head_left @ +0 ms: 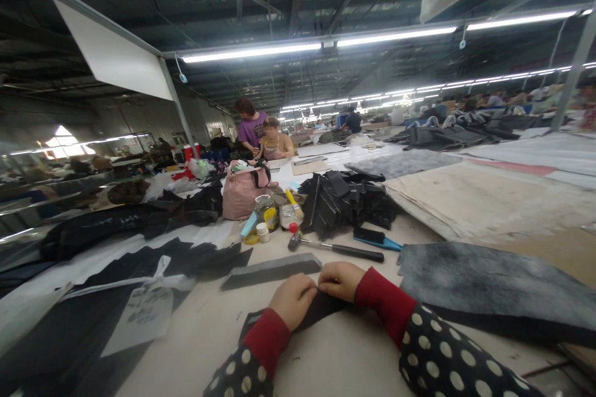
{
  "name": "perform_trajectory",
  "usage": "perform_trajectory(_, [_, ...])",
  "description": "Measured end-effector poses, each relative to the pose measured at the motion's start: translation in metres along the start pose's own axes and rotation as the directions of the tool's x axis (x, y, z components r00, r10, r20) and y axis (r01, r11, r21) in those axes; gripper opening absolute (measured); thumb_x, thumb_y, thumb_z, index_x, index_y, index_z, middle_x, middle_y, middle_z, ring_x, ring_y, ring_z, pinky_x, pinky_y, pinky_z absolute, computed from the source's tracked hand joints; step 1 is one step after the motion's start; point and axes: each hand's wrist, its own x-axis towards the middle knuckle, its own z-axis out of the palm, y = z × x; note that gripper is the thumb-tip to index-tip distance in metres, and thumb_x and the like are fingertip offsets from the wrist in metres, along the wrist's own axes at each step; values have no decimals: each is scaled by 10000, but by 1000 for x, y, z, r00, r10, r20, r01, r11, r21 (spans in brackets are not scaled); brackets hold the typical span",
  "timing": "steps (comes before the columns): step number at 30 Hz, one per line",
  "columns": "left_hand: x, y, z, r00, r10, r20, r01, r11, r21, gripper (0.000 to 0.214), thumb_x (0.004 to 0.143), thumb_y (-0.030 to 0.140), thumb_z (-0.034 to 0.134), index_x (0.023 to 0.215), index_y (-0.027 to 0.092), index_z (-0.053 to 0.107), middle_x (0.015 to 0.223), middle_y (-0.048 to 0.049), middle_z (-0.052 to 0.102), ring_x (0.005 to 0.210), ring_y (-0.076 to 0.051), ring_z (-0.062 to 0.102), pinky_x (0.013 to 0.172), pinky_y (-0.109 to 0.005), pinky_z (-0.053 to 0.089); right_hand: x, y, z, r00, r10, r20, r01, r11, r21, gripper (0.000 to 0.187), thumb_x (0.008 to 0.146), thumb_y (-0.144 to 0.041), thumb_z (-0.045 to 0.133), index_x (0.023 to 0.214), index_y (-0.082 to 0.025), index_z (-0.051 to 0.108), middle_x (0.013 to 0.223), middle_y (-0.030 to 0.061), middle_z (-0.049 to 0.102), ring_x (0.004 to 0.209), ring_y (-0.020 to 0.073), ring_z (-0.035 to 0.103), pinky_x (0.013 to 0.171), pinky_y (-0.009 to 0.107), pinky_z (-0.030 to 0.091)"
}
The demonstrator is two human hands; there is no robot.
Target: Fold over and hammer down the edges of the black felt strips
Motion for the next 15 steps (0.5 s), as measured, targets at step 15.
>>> perform_trajectory(15, [-1, 4, 7, 912, 223, -345, -224, 974, 39, 266, 779, 151, 409, 999, 190, 553, 1012, -76, 549, 977, -199, 478, 845, -373, 389, 39, 64, -174, 672, 413, -614, -501, 865, 33, 400, 826, -289, 362, 1043, -6, 545, 1003, 140, 572, 930, 197, 501, 808, 296, 362])
